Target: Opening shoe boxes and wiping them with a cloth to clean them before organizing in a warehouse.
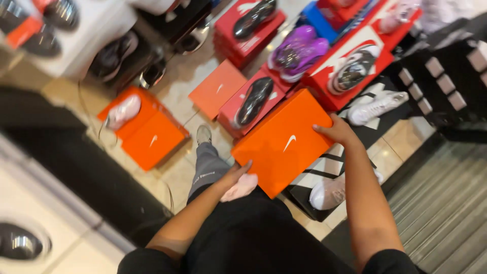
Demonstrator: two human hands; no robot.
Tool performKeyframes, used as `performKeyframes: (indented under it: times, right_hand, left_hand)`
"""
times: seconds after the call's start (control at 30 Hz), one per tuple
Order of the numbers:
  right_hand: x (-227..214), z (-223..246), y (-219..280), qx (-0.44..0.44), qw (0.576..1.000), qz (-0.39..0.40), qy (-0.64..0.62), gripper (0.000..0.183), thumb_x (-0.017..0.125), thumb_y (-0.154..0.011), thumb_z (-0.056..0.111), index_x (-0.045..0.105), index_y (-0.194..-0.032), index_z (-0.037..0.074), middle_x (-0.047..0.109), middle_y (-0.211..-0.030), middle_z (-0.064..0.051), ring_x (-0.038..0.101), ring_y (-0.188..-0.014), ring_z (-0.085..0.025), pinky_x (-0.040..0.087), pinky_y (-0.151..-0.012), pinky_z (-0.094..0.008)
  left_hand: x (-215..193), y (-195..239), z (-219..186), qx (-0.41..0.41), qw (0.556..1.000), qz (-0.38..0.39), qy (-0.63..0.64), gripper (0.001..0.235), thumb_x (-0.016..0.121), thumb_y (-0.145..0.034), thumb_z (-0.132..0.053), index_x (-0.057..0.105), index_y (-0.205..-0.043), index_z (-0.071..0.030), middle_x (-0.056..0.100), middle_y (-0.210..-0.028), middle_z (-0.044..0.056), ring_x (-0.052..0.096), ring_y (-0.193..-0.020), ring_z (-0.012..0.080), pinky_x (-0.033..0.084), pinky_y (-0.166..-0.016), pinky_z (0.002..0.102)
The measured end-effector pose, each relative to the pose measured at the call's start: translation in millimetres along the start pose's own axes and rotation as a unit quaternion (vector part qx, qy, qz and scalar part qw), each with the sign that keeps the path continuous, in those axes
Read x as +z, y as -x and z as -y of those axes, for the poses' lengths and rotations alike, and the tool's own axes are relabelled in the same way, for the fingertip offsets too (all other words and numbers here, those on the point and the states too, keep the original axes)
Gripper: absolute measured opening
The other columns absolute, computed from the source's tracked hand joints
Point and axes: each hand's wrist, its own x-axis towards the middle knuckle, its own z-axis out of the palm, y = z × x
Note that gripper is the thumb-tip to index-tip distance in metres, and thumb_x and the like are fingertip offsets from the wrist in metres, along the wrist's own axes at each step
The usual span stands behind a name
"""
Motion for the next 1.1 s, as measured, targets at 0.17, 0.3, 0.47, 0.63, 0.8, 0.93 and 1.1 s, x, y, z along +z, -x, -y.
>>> performKeyframes:
  times: [0.17, 0.3, 0.47, 0.63, 0.8, 0.93, 1.1]
  right_hand:
    - [-11.6, 42.0, 50.4, -0.013, 0.997, 0.039, -0.072, 0.084, 0.073, -0.079, 0.072, 0.058, -0.128, 0.006, 0.062, -0.127, -0.036, 0.056, -0.126, -0.052, 0.044, -0.105, -0.056]
    - [-14.7, 89.2, 95.4, -0.044, 0.993, 0.05, -0.099, 0.072, 0.076, -0.083, 0.061, 0.057, -0.126, 0.007, 0.064, -0.123, -0.035, 0.058, -0.123, -0.05, 0.046, -0.1, -0.055]
    - [52.5, 179.0, 135.2, -0.185, 0.962, 0.069, -0.191, 0.081, 0.081, -0.085, 0.03, 0.045, -0.152, 0.003, 0.056, -0.138, -0.028, 0.055, -0.128, -0.045, 0.046, -0.106, -0.051]
    - [148.7, 287.9, 115.9, -0.197, 0.949, 0.071, -0.237, 0.074, 0.078, -0.088, 0.025, 0.047, -0.148, -0.006, 0.055, -0.131, -0.033, 0.056, -0.125, -0.047, 0.049, -0.104, -0.054]
    - [264.6, 325.4, 42.6, -0.217, 0.94, 0.093, -0.246, 0.075, 0.082, -0.086, 0.03, 0.051, -0.147, 0.001, 0.058, -0.123, -0.028, 0.056, -0.123, -0.047, 0.047, -0.104, -0.055]
    - [334.2, 353.0, 0.4, -0.165, 0.929, 0.135, -0.303, 0.072, 0.082, -0.088, 0.023, 0.049, -0.148, 0.0, 0.054, -0.129, -0.025, 0.058, -0.123, -0.044, 0.05, -0.104, -0.051]
    - [407.7, 397.9, -49.1, -0.234, 0.932, 0.086, -0.265, 0.073, 0.087, -0.082, 0.025, 0.055, -0.143, 0.0, 0.06, -0.123, -0.025, 0.059, -0.119, -0.045, 0.049, -0.103, -0.054]
  left_hand:
    - [-16.8, -42.6, 59.7, 0.068, 0.991, -0.073, 0.091, 0.093, 0.07, -0.093, -0.066, 0.039, -0.153, -0.003, 0.054, -0.145, 0.026, 0.049, -0.138, 0.0384, 0.041, -0.114, 0.053]
    - [-87.1, 29.9, 32.6, 0.085, 0.983, -0.12, 0.107, 0.097, 0.073, -0.091, -0.059, 0.036, -0.154, 0.005, 0.047, -0.149, 0.033, 0.042, -0.14, 0.0485, 0.038, -0.113, 0.059]
    - [-182.8, 117.0, 12.9, 0.011, 0.973, -0.205, 0.109, 0.093, 0.071, -0.086, -0.058, 0.048, -0.147, 0.007, 0.055, -0.139, 0.036, 0.05, -0.134, 0.0479, 0.039, -0.11, 0.058]
    - [-286.9, 98.4, 71.5, -0.044, 0.963, -0.25, 0.09, 0.085, 0.069, -0.088, -0.06, 0.056, -0.142, 0.004, 0.059, -0.135, 0.033, 0.054, -0.132, 0.0436, 0.041, -0.111, 0.054]
    - [-380.2, 38.5, 146.6, -0.138, 0.956, -0.256, 0.028, 0.092, 0.058, -0.089, -0.08, 0.059, -0.143, -0.005, 0.061, -0.137, 0.027, 0.052, -0.134, 0.0387, 0.04, -0.112, 0.051]
    - [-421.9, 6.9, 190.3, -0.165, 0.938, -0.301, 0.05, 0.096, 0.059, -0.088, -0.083, 0.058, -0.143, -0.004, 0.059, -0.14, 0.023, 0.051, -0.136, 0.0356, 0.038, -0.114, 0.049]
    - [-466.9, -26.2, 230.7, -0.189, 0.929, -0.311, 0.061, 0.1, 0.059, -0.092, -0.078, 0.047, -0.15, 0.003, 0.052, -0.147, 0.027, 0.045, -0.141, 0.0358, 0.033, -0.119, 0.05]
